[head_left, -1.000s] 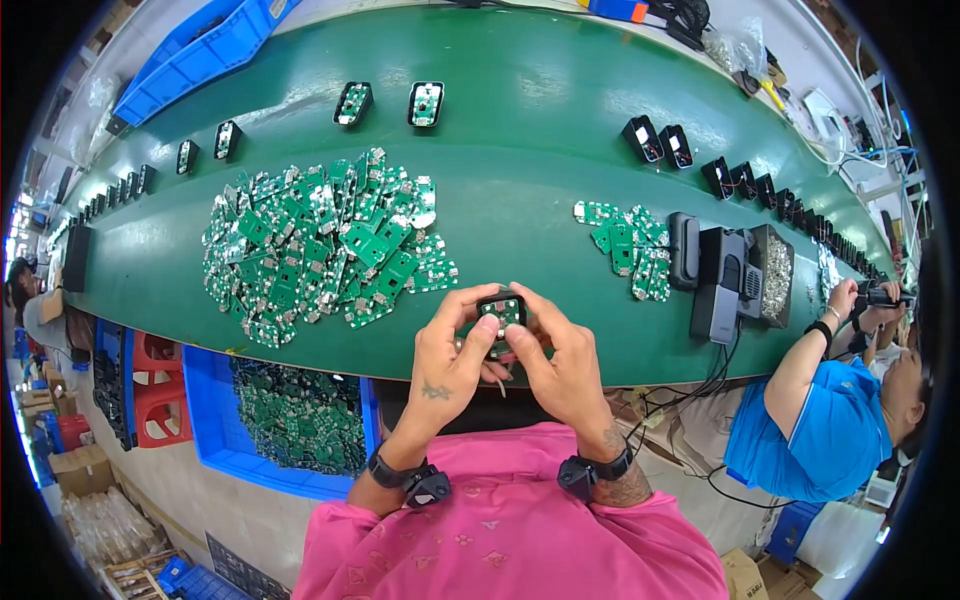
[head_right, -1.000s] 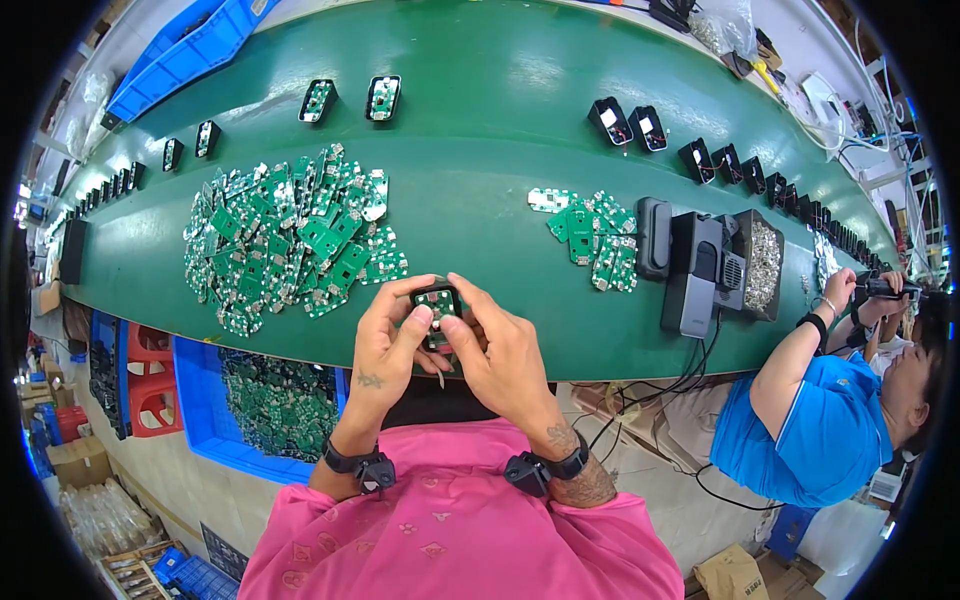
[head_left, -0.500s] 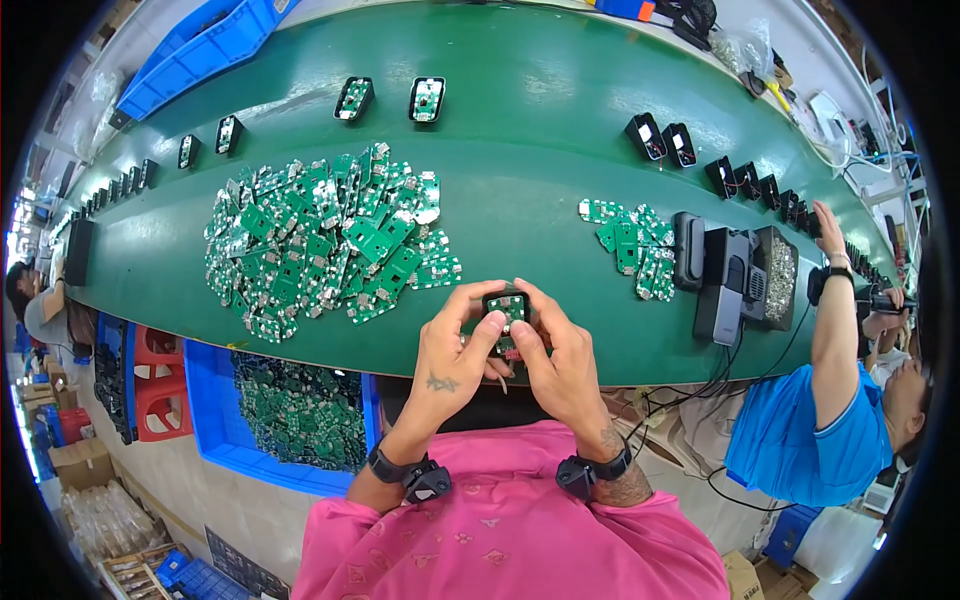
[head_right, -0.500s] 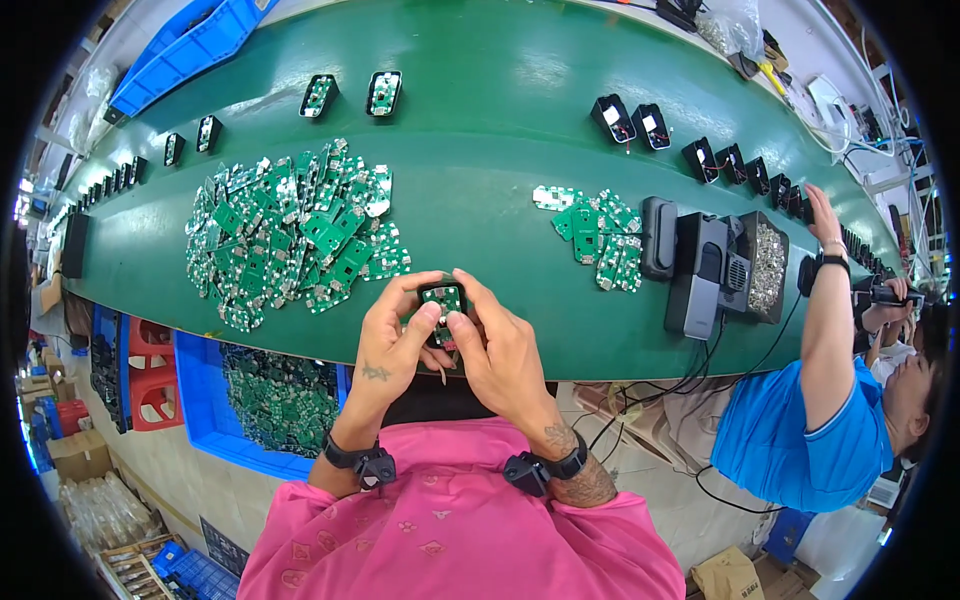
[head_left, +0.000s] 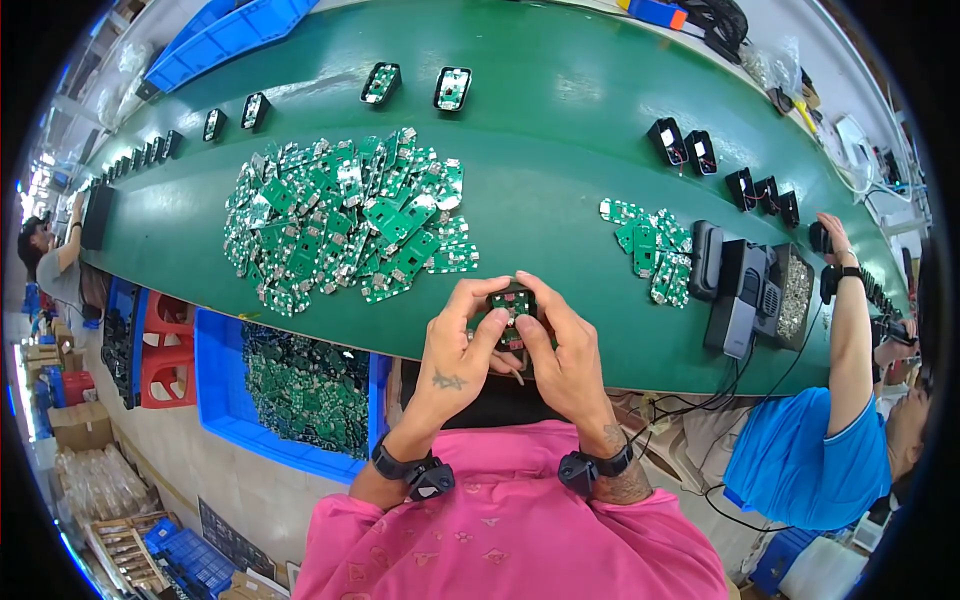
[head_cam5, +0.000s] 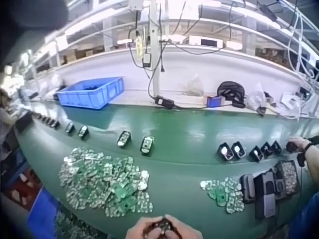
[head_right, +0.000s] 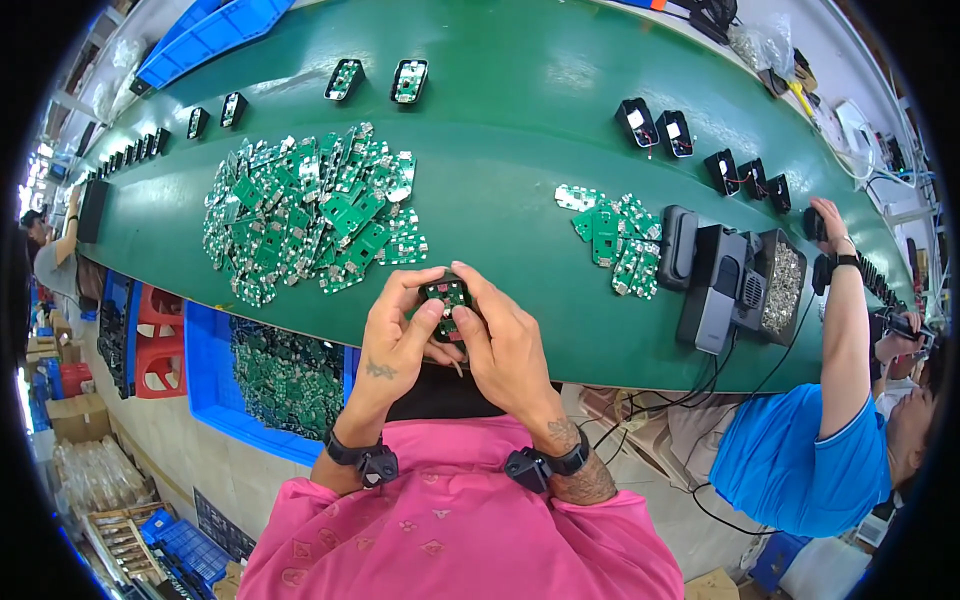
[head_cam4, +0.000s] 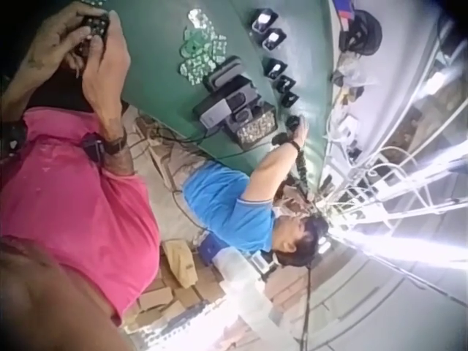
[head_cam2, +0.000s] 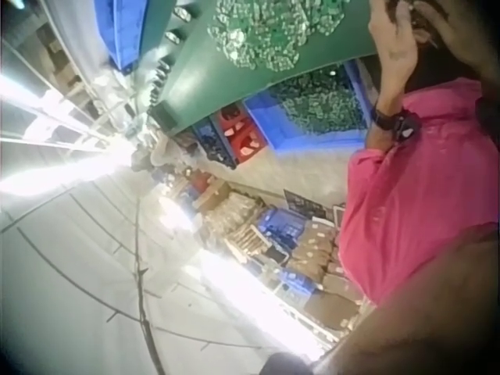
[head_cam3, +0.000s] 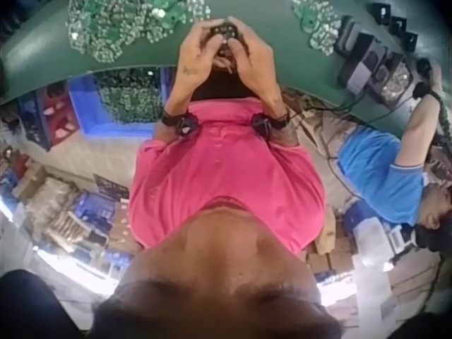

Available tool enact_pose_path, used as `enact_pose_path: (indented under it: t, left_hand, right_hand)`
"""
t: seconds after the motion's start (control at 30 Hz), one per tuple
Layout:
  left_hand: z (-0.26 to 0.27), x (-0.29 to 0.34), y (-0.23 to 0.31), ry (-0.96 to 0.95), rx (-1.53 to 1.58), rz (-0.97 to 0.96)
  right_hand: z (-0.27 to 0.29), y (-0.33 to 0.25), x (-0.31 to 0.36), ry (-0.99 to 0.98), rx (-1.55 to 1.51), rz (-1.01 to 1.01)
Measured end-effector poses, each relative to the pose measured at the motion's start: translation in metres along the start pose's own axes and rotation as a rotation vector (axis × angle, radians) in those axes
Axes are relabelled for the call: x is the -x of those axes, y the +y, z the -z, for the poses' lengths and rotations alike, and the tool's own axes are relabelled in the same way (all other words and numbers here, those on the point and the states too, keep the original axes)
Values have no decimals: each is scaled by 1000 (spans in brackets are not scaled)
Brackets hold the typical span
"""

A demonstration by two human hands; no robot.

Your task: The person assembles electronic devices by picking up a black plastic housing and a green circuit board, fitting the board into the housing, and placing the assembled unit onto the conveyor belt.

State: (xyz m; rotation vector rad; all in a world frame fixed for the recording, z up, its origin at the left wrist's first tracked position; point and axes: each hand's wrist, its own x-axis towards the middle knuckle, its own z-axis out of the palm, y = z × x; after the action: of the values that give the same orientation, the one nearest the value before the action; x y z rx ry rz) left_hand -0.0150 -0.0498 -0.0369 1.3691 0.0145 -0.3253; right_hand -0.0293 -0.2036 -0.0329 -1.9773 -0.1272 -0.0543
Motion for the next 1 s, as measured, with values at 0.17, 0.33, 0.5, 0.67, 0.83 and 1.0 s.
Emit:
enact_pose_path:
  t: [0.17, 0.33, 0.5, 0.67, 0.83, 1.0]
  left_hand:
    - [-8, -3, 3, -13, -23, 17]
    - [-26, -6, 2, 13, -106, -108]
    - [-44, -16, 3, 42, -177, -320]
    - [-31, -46, 8, 68, -188, -254]
    - [-17, -52, 11, 227, -54, -257]
    - [-11, -33, -28, 88, -304, -218]
  right_hand:
    - [3, 5, 3, 52, 6, 23]
    - [10, 6, 1, 110, -103, 13]
    - [15, 17, -3, 253, -251, 124]
    - [23, 12, -43, 218, -126, 111]
    - [34, 46, -148, 268, 96, 140]
    - [15, 62, -262, 236, 117, -62]
